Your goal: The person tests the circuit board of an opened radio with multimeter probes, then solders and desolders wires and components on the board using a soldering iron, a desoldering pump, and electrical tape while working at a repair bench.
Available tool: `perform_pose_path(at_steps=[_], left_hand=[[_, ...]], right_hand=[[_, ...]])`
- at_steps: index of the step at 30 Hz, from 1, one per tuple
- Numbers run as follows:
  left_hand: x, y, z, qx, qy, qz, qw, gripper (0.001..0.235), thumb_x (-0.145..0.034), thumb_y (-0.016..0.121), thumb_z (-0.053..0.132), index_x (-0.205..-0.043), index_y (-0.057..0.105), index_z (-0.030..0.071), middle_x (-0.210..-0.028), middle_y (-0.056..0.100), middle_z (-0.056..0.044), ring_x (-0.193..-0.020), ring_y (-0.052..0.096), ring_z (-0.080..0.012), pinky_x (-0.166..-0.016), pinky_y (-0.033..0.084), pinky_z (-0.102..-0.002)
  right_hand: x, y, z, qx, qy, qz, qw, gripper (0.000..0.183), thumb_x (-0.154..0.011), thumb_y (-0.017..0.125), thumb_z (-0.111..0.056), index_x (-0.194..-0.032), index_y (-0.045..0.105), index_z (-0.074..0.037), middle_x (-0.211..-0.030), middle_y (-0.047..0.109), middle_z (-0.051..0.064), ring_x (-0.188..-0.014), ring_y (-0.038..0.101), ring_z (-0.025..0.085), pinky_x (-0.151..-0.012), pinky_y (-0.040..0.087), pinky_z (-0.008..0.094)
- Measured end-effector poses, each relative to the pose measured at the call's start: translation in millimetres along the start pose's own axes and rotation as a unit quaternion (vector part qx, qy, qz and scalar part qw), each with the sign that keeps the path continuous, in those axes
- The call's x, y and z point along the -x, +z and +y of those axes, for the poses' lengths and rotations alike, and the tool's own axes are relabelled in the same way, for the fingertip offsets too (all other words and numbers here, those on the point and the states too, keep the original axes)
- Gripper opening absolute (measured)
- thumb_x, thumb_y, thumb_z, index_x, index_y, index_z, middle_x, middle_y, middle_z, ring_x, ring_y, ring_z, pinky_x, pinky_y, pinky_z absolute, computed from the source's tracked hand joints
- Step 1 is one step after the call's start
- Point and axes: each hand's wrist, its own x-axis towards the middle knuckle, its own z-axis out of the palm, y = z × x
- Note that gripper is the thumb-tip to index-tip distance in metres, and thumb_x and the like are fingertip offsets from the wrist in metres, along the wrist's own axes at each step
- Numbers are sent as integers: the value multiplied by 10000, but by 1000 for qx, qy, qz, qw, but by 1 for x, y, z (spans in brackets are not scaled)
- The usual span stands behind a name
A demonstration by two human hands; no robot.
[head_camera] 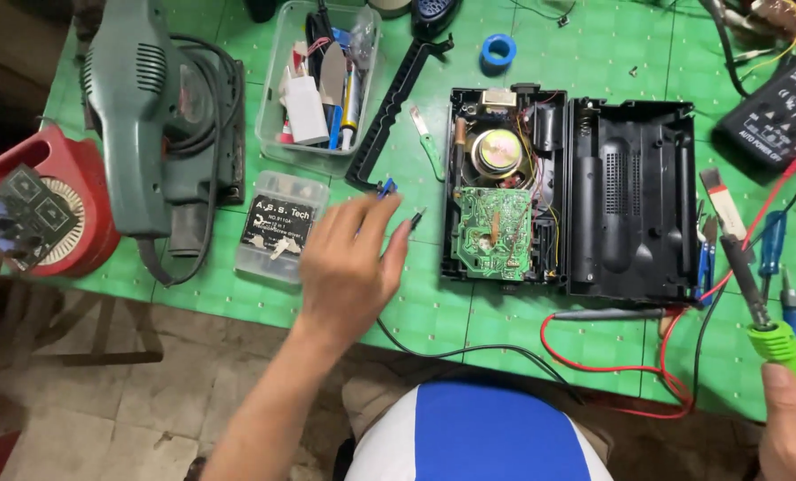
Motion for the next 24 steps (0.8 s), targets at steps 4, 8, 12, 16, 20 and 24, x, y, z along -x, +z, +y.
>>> perform_pose_path(at_steps=[4, 8, 12, 16, 20, 24], left_hand=[[-75, 55, -14, 63, 45, -21, 997, 205, -1007, 707, 180, -1154, 666, 43, -1011, 663, -127, -851, 654, -236, -601, 574, -278], [-156, 144, -26, 35, 42, -51, 997, 239, -936, 745, 241, -989, 579, 76, -908, 580, -106, -752, 624, -287, -440, 510, -397], [-205, 244, -52, -39, 10, -139, 989, 429, -773, 891, 417, -973, 677, 103, -917, 735, -160, -763, 718, -460, -560, 564, -563], [-221, 278, -56, -65, -26, -291, 954, 274, -734, 869, 334, -870, 728, 143, -853, 763, -98, -823, 742, -393, -619, 595, -530], [-220, 270, -61, -31, -59, -345, 936, 299, -773, 855, 277, -758, 616, 98, -863, 695, -92, -804, 692, -347, -578, 558, -485], [-220, 276, -82, 7, -67, -266, 962, 213, -734, 748, 192, -756, 555, 105, -757, 617, -138, -683, 625, -355, -526, 448, -493]], right_hand=[[-1, 4, 2, -11, -12, 10, 1000, 367, -1338, 642, -142, -1612, 599, 98, -1394, 613, 227, -1148, 570, 351, -987, 401, 405], [1, 1, -3, -14, -29, 17, 999, 345, -1389, 649, -147, -1624, 612, 103, -1344, 628, 223, -1127, 580, 333, -1006, 408, 376], [4, -1, -18, -71, -15, 41, 997, 324, -1357, 650, -110, -1609, 603, 87, -1405, 624, 240, -1200, 580, 312, -1054, 418, 347], [8, -6, -1, -43, -35, 50, 997, 309, -1364, 677, -81, -1611, 634, 100, -1454, 649, 240, -1277, 599, 322, -1120, 437, 364], [3, -7, 0, -51, -20, 55, 997, 315, -1369, 689, -117, -1612, 642, 78, -1419, 655, 234, -1254, 601, 298, -1093, 436, 342], [-5, -11, -9, -11, -24, 51, 998, 282, -1335, 708, -80, -1553, 676, 96, -1360, 671, 226, -1190, 609, 318, -1063, 446, 375]])
